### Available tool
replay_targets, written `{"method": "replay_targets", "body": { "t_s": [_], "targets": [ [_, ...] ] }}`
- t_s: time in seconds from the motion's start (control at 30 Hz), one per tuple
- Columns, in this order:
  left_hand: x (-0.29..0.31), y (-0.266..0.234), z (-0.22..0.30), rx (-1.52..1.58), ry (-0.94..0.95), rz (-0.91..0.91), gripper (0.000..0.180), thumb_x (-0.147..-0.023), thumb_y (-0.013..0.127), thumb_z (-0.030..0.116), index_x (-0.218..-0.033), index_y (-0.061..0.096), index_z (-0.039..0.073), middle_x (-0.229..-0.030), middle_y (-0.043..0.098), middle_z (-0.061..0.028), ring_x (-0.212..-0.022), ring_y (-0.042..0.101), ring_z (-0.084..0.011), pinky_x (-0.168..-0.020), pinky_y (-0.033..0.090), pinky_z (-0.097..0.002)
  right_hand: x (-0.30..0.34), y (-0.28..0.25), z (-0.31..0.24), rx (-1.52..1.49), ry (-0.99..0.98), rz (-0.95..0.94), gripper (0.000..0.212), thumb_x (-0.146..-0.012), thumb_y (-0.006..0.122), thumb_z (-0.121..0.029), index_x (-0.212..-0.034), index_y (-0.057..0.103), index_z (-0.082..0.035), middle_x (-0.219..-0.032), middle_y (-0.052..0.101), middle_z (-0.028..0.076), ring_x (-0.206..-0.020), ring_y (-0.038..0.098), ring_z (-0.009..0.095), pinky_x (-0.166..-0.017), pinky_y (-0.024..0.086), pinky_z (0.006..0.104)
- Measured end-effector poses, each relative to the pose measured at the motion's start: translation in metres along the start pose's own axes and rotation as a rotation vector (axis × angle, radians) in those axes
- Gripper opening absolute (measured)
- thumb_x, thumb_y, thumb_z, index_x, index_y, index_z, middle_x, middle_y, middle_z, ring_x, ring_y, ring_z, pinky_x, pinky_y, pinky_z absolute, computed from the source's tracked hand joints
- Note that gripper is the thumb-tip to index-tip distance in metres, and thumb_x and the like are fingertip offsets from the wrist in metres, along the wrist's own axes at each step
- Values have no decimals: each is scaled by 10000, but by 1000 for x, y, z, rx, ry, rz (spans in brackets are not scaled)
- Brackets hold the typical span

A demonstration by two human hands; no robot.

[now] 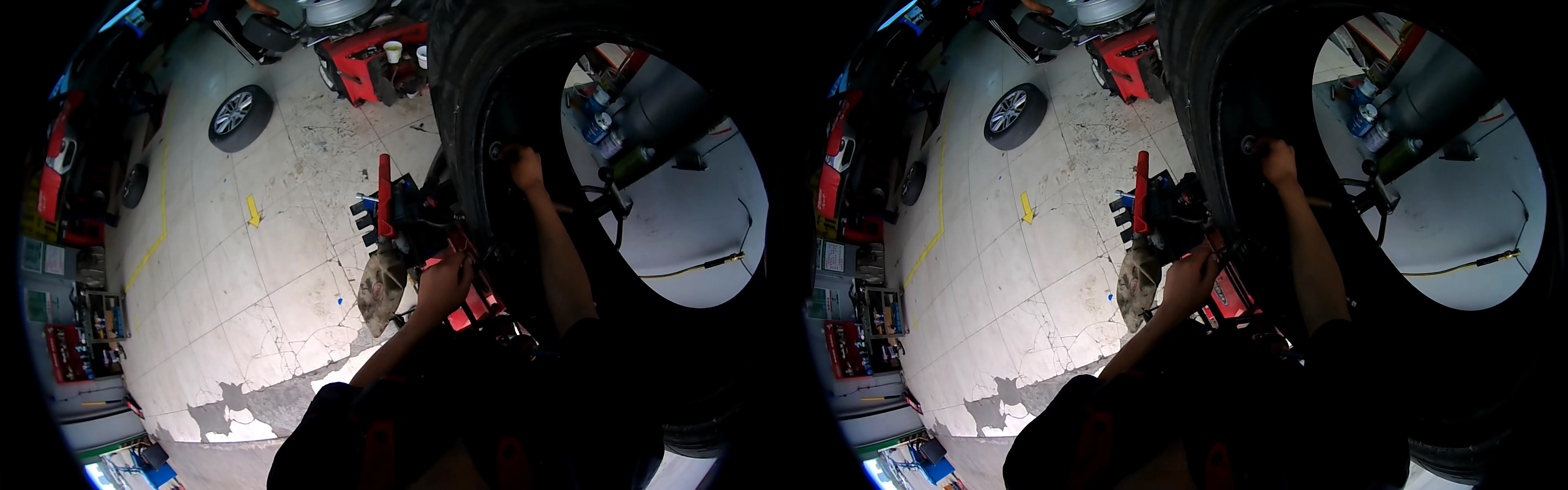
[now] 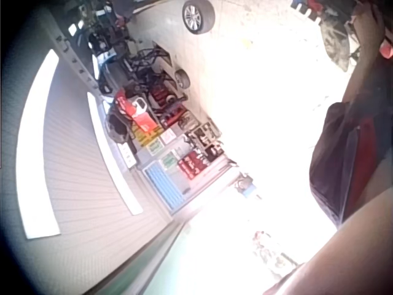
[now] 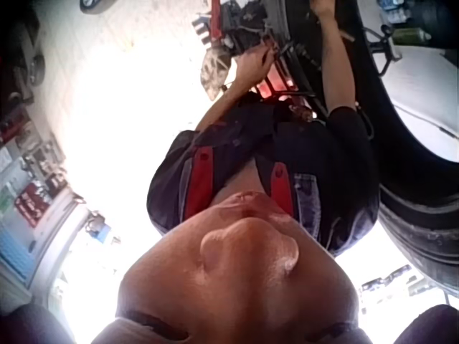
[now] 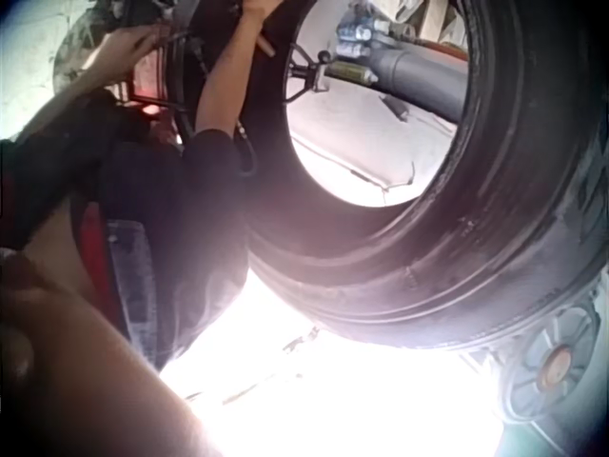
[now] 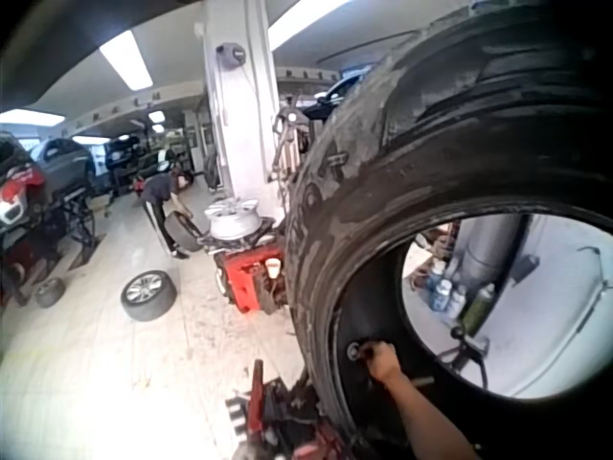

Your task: The person works on a tire mounted on a tire changer, handling a small blue valve cap and a silver spray can. They manipulate the tire valve area, apply spray, and adjust the tire on the machine while another person works nearby on a separate wheel.

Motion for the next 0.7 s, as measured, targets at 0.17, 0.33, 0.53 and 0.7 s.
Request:
{"method": "replay_targets", "body": {
  "t_s": [0.17,0.33,0.53,0.7],
  "targets": [
    [-1,0,2,3,1,-17,166,-892,516,201,-859,585,53,-610,590,-153,-570,605,-339,-513,470,-440,0,6,7,-121,-5,-6,179,-771,591,-13,-906,691,-74,-924,680,145,-916,657,284,-812,512,351],
    [1,3,-7,-19,35,-3,163,-887,523,194,-861,588,47,-620,592,-158,-578,604,-345,-521,471,-439,9,17,-49,-101,-173,-173,290,-759,523,29,-987,677,-64,-981,672,155,-954,640,312,-845,503,368],
    [1,0,-4,43,-13,-45,154,-880,524,174,-870,580,30,-627,578,-175,-603,602,-354,-534,455,-442,-2,-8,-40,-318,-19,0,311,-816,541,-35,-1115,614,-80,-1037,654,159,-966,636,310,-838,501,392],
    [1,0,-2,34,2,-19,163,-883,529,191,-855,581,39,-616,583,-165,-585,601,-353,-521,460,-437,3,-13,-12,-27,-22,79,236,-820,567,-74,-1042,645,-70,-1010,649,175,-935,630,347,-814,502,405]
  ]
}}
Point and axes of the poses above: each hand's wrist, its own x-axis away from the middle knuckle, its own y-axis out of the palm, z = x × y, the point moved 2 cm from there along -x, towards the middle knuckle
